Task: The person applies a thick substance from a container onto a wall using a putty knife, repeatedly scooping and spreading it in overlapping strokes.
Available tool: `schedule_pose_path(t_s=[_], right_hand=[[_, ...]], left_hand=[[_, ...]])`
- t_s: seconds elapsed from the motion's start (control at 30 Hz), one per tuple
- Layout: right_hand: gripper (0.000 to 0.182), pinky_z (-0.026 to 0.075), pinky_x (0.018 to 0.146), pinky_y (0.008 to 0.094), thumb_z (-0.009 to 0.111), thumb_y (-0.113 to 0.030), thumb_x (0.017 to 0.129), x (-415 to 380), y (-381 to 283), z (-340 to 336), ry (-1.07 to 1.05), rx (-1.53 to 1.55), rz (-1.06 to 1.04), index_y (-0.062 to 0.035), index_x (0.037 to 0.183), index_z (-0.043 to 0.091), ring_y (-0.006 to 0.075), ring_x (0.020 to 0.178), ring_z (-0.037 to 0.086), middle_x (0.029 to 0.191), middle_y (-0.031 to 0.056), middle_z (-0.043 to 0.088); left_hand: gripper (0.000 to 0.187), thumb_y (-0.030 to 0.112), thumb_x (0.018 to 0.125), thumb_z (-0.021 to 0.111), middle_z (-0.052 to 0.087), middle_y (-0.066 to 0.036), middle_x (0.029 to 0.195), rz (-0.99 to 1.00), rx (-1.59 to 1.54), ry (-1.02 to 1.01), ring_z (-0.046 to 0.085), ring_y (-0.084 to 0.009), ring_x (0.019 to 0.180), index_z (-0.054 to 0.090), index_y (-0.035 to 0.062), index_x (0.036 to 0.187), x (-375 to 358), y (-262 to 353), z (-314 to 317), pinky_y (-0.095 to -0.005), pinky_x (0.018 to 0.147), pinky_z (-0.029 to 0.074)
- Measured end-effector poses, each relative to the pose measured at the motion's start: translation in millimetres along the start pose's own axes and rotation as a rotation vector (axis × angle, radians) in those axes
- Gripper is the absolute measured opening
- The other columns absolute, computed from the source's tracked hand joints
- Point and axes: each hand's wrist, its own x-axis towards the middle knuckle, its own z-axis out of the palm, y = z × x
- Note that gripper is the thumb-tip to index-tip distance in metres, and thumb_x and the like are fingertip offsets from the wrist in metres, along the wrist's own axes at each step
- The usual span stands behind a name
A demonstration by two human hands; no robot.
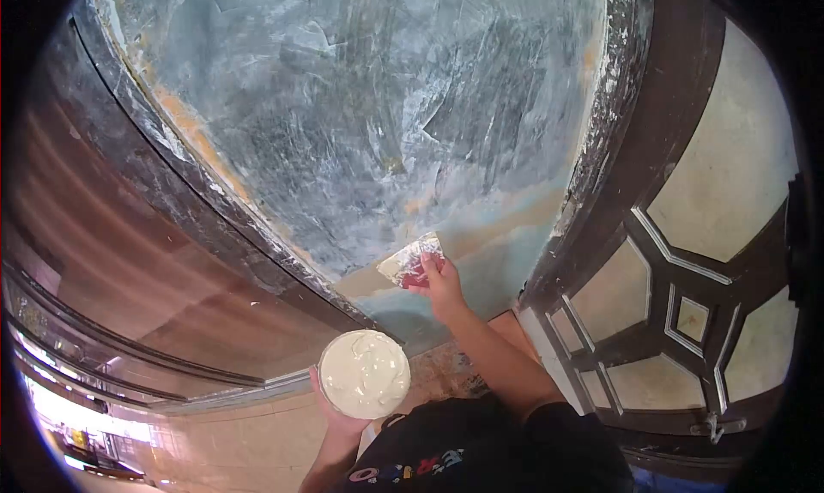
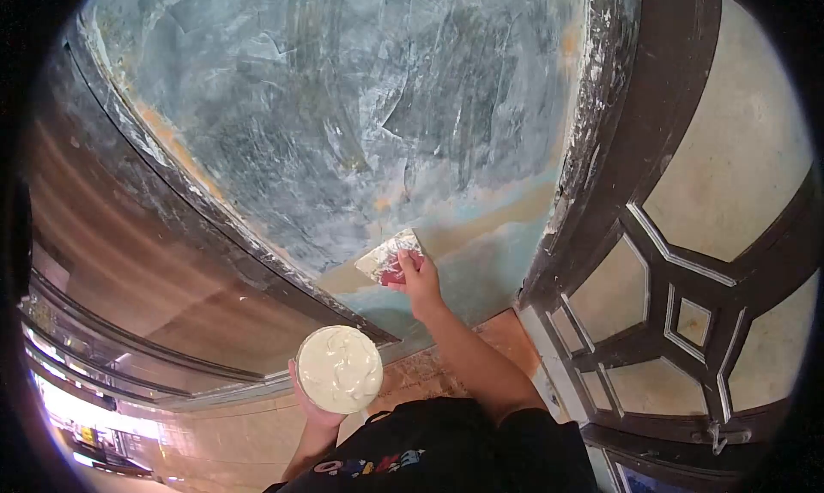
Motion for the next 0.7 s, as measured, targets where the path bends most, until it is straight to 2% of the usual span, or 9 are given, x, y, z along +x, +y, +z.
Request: schedule_pose_path(t_s=[0.07, 0.23, 0.33, 0.4, 0.47, 0.53, 0.6, 0.63, 0.7], right_hand=[[0.038, 0.059, 0.066, 0.0314, 0.061, -0.035, 0.098, 12.2, 16.6, -12.2, 0.003, -0.024, -0.006, -0.0034, 0.118, 0.056, 0.0133, 0.089, 0.063, 0.105, 0.0034, 0.061], [0.035, 0.060, 0.065, 0.0295, 0.061, -0.033, 0.098, -10.7, 19.1, -27.6, 0.092, -0.050, 0.108, -0.0038, 0.117, 0.057, 0.0133, 0.086, 0.064, 0.106, 0.0051, 0.062], [0.036, 0.060, 0.065, 0.0295, 0.062, -0.033, 0.098, -2.2, 3.1, -9.7, 0.052, -0.003, -0.064, -0.0043, 0.118, 0.056, 0.0132, 0.086, 0.064, 0.104, 0.0046, 0.062], [0.036, 0.060, 0.065, 0.0292, 0.062, -0.035, 0.098, 1.9, 1.0, -9.2, 0.075, 0.000, -0.094, -0.0054, 0.118, 0.056, 0.0131, 0.086, 0.064, 0.102, 0.0038, 0.061], [0.036, 0.059, 0.064, 0.0283, 0.062, -0.036, 0.098, 13.5, 16.5, -28.0, 0.137, 0.027, 0.037, -0.0072, 0.118, 0.056, 0.0128, 0.084, 0.064, 0.098, 0.0022, 0.061], [0.034, 0.058, 0.063, 0.0272, 0.062, -0.037, 0.098, 7.0, 28.5, -44.2, 0.160, 0.002, 0.120, -0.0088, 0.117, 0.057, 0.0126, 0.083, 0.066, 0.098, 0.0011, 0.063], [0.032, 0.058, 0.058, 0.0268, 0.060, -0.038, 0.098, -1.2, 26.1, -46.3, 0.180, 0.035, 0.163, -0.0093, 0.113, 0.056, 0.0128, 0.081, 0.065, 0.099, 0.0018, 0.062], [0.033, 0.058, 0.060, 0.0283, 0.060, -0.038, 0.098, -1.3, 25.0, -45.8, 0.186, 0.010, 0.157, -0.0093, 0.114, 0.056, 0.0124, 0.080, 0.064, 0.100, 0.0023, 0.062], [0.034, 0.058, 0.061, 0.0280, 0.061, -0.036, 0.098, -4.0, 3.2, -28.1, 0.152, 0.010, 0.069, -0.0080, 0.116, 0.057, 0.0134, 0.081, 0.065, 0.101, 0.0030, 0.063]], left_hand=[[0.067, 0.048, 0.102, 0.043, 0.040, -0.019, 0.151, -0.103, -1.045, -0.115, 0.044, -0.0321, 0.137, 0.023, 0.0100, 0.153, 13.5, 8.2, 5.8, -0.0516, 0.117, 0.028], [0.070, 0.059, 0.101, 0.028, 0.040, -0.015, 0.153, -0.234, -0.776, -0.082, 0.043, -0.0336, 0.138, 0.029, 0.0103, 0.152, 11.5, -14.9, -10.0, -0.0531, 0.114, 0.033], [0.076, 0.065, 0.099, 0.022, 0.039, -0.012, 0.154, -0.485, -0.905, 0.074, 0.042, -0.0348, 0.138, 0.035, 0.0117, 0.151, 12.9, -34.9, -15.7, -0.0534, 0.114, 0.033], [0.075, 0.065, 0.099, 0.022, 0.040, -0.012, 0.154, -0.551, -1.101, 0.031, 0.042, -0.0351, 0.138, 0.035, 0.0119, 0.151, 22.2, -19.7, -14.4, -0.0540, 0.114, 0.033], [0.075, 0.064, 0.099, 0.020, 0.040, -0.013, 0.153, -0.592, -1.108, 0.056, 0.043, -0.0348, 0.138, 0.035, 0.0122, 0.151, 25.1, -24.4, -16.8, -0.0541, 0.114, 0.034], [0.074, 0.063, 0.100, 0.021, 0.040, -0.013, 0.153, -0.492, -1.241, -0.121, 0.043, -0.0349, 0.137, 0.035, 0.0121, 0.151, 22.9, -32.7, -21.7, -0.0545, 0.114, 0.034], [0.073, 0.062, 0.100, 0.023, 0.039, -0.012, 0.153, -0.168, -0.444, -0.150, 0.042, -0.0353, 0.138, 0.034, 0.0127, 0.151, 24.3, -32.8, -19.5, -0.0539, 0.114, 0.034], [0.075, 0.066, 0.097, 0.025, 0.038, -0.012, 0.155, -0.519, -0.965, -0.026, 0.041, -0.0367, 0.139, 0.035, 0.0143, 0.152, 29.0, -33.1, -19.6, -0.0560, 0.114, 0.032], [0.077, 0.068, 0.096, 0.026, 0.038, -0.011, 0.155, -0.571, -1.022, -0.021, 0.040, -0.0372, 0.139, 0.035, 0.0155, 0.152, 31.7, -41.1, -20.3, -0.0574, 0.114, 0.031]])
